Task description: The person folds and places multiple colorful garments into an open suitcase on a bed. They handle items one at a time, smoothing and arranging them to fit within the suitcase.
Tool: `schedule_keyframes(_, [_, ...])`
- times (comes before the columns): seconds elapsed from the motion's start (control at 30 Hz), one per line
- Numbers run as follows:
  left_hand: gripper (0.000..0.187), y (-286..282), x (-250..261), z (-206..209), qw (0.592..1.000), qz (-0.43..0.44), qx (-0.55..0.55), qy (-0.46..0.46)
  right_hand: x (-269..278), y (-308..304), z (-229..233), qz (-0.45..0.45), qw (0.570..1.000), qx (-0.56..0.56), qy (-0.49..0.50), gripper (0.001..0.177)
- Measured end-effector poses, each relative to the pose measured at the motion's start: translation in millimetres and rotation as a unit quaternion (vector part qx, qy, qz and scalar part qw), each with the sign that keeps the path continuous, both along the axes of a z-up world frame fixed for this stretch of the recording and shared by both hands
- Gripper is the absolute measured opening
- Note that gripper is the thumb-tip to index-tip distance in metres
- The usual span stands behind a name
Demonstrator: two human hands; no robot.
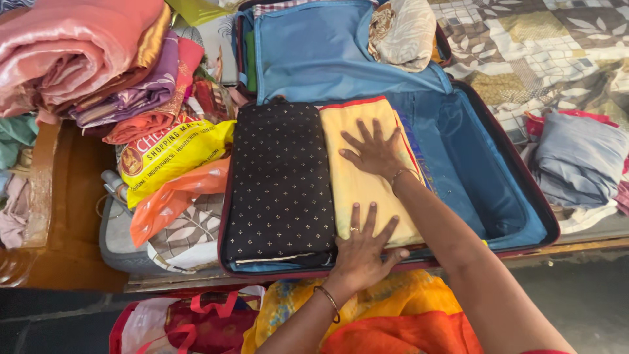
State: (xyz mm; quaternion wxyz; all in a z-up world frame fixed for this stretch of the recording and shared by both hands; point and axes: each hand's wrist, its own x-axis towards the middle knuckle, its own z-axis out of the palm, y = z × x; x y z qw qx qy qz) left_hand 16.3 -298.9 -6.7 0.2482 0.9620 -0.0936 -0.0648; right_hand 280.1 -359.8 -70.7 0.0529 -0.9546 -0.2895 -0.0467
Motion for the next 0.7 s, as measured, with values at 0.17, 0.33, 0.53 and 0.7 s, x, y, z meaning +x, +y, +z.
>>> schedule_keyframes(0.17, [0.072, 0.1, -4.1, 8.8, 1.0, 0.015, -0.007, -0.019, -1.5, 0.6, 14.6, -0.022, 0.999, -0.003, 0.039, 0.07])
schedule_keyframes(0.33, [0.071, 4.4, -17.6, 19.6, 0.996, 0.036, -0.022, -0.077, 18.8, -30.7, 23.9, -0.067, 0.969, 0.208, 0.114, 0.058])
schedule_keyframes(0.53, [0.076, 6.4, -4.0, 34.6, 0.991, 0.089, 0.017, -0.102, 41.9, -127.0, 17.0, -0.115, 0.791, 0.591, 0.103, 0.065])
schedule_keyframes(0.7, [0.071, -22.1, 40.3, 28.3, 0.976, 0.07, 0.059, -0.196, 28.6, -156.7, -22.8, -0.393, 0.682, 0.476, 0.393, 0.088])
